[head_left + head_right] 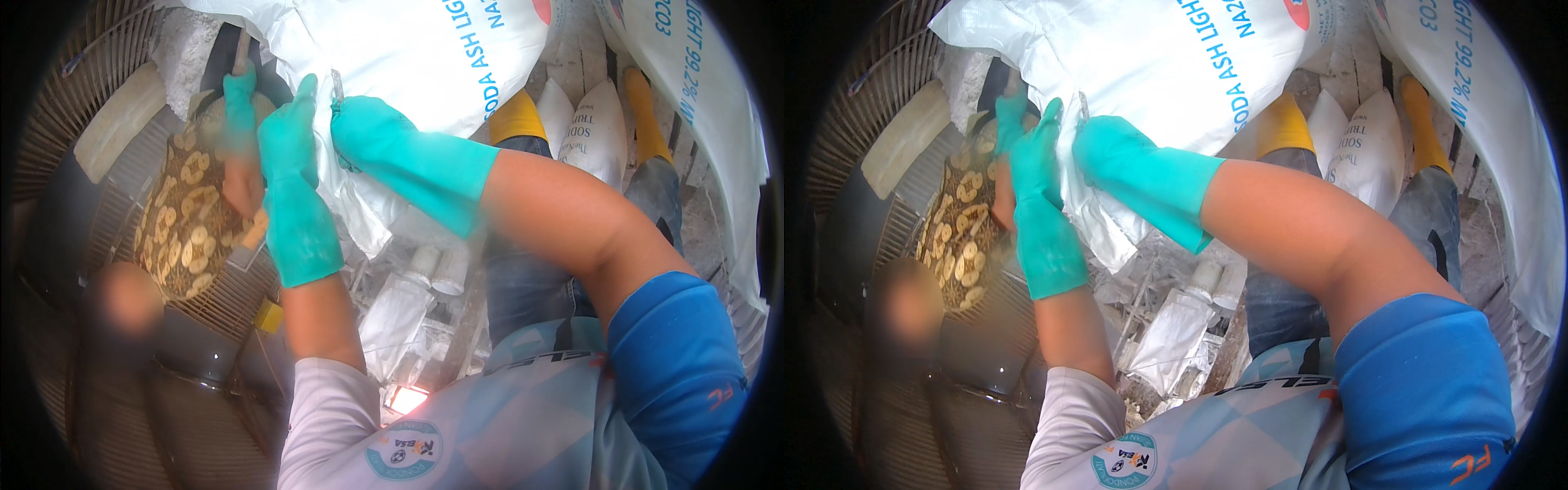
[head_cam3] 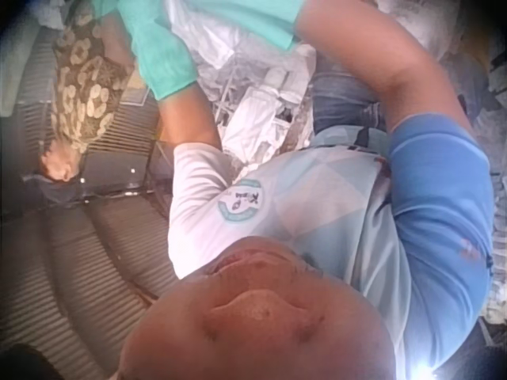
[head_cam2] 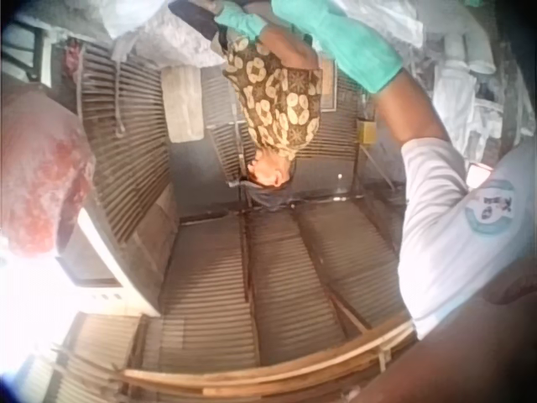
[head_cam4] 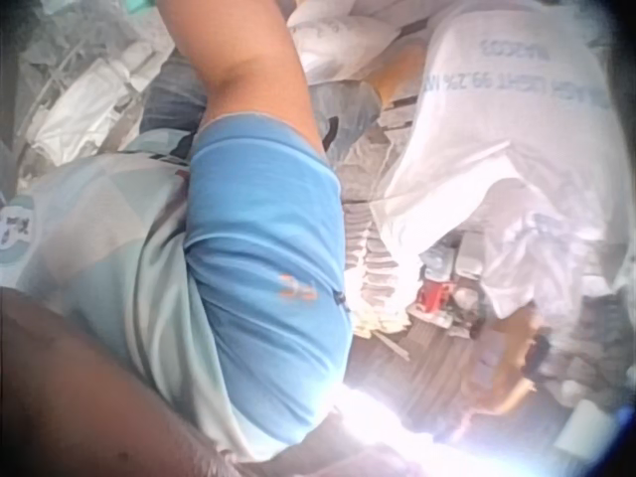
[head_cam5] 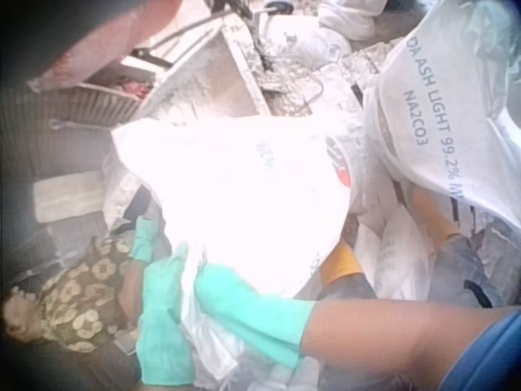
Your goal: The person uses a knife to cut open large white sacks labeled 'SODA ASH LIGHT' in a warehouse setting. They repeatedly slice the tops of the sacks to open them, handling the bags with green gloves while standing among stacks of similar materials.
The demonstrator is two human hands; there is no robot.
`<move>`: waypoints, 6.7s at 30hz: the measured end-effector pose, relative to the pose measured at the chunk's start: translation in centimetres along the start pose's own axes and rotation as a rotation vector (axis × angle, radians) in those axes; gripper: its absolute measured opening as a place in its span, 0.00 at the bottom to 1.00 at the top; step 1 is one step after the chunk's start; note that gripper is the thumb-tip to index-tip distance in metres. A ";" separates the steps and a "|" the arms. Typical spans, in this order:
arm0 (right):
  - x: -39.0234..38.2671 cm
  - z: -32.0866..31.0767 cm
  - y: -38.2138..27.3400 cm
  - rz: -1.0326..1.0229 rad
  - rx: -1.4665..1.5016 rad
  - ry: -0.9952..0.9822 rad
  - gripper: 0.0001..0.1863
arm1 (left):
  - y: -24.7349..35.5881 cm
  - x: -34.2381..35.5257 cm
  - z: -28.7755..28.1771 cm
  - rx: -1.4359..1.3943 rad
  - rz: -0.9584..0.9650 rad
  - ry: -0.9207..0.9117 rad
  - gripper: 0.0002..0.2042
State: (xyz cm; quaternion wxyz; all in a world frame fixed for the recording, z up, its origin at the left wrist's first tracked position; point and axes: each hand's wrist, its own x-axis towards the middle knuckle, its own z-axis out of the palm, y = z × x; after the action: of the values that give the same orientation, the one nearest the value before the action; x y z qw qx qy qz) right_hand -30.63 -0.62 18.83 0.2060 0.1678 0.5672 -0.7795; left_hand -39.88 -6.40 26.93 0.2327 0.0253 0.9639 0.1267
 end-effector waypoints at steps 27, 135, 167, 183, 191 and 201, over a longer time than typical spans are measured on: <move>-1.3 -5.3 2.3 0.136 0.373 -0.036 0.22 | 0.5 6.2 0.7 0.366 -0.189 -0.139 0.28; -1.6 -6.2 0.2 0.048 0.361 -0.023 0.20 | 3.8 5.4 -1.4 -0.013 -0.204 0.060 0.27; 7.7 -0.7 5.7 -0.445 0.141 0.127 0.20 | 1.0 4.3 3.0 0.315 -0.104 0.191 0.22; 5.8 -7.6 3.2 -0.173 0.150 0.047 0.23 | -2.0 7.0 3.6 -0.001 0.158 0.085 0.17; 8.7 -4.8 4.3 -0.191 0.048 0.117 0.26 | -2.8 6.7 4.4 -0.043 0.151 0.154 0.20; 7.6 2.2 11.0 -0.665 0.046 0.060 0.16 | -3.2 2.9 1.5 -0.009 0.143 0.172 0.16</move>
State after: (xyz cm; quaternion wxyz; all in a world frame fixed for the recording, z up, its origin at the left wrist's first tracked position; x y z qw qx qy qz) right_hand -31.64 -6.67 6.74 -0.0802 0.0012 0.5790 -0.8114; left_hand -41.76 -8.83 23.56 0.1398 0.0819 0.9754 0.1492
